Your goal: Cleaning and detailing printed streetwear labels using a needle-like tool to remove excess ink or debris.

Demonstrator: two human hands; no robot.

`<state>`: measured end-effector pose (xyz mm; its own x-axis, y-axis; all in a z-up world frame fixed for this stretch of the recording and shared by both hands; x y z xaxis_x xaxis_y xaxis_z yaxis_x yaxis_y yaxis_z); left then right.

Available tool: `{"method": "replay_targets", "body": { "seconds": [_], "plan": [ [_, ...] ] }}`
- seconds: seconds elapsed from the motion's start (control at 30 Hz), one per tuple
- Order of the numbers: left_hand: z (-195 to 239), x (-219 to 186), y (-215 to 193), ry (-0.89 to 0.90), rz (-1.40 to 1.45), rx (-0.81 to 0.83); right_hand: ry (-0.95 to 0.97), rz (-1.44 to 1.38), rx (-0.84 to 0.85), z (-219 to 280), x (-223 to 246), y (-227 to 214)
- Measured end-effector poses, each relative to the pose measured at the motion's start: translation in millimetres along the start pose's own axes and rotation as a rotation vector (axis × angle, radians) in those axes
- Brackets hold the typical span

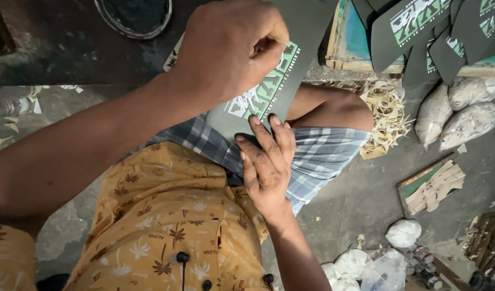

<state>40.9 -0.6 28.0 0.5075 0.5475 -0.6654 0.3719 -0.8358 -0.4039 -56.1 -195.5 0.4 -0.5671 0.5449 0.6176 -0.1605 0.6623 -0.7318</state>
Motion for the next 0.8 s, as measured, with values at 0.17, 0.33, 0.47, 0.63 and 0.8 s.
{"method": "replay_targets", "body": {
  "seconds": [0.17,0.33,0.47,0.63,0.8],
  "plan": [
    [-0.9,2.0,-1.2,-0.054,0.054,0.036,-0.006,-0.017,-0.006,-0.4,-0.3,-0.2],
    [10.0,2.1,-23.5,-0.147,0.175,0.019,0.001,-0.028,-0.014,1.0,-1.3,0.3],
    [15.6,-5.3,-29.9,-0.128,0.137,-0.035,0.012,-0.009,-0.014,0.2,-0.3,0.3],
    [18.6,-5.6,-27.4,-0.099,0.048,-0.043,0.016,-0.010,-0.021,0.5,-0.8,0.9],
    [19.7,-5.9,-27.3,-0.089,0.023,-0.030,-0.001,-0.008,-0.030,2.0,-1.4,2.4]
  ]
}}
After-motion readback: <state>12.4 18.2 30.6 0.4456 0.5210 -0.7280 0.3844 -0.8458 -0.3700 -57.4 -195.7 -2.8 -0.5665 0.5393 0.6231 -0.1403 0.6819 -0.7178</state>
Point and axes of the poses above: each hand's wrist, its own z-axis away from the middle knuckle, its own y-axis out of the palm, x = y × z, the point moved 5 cm from there along -z, towards the middle knuckle, and after that the axes turned 4 degrees about -x, right-handed, at the moved point
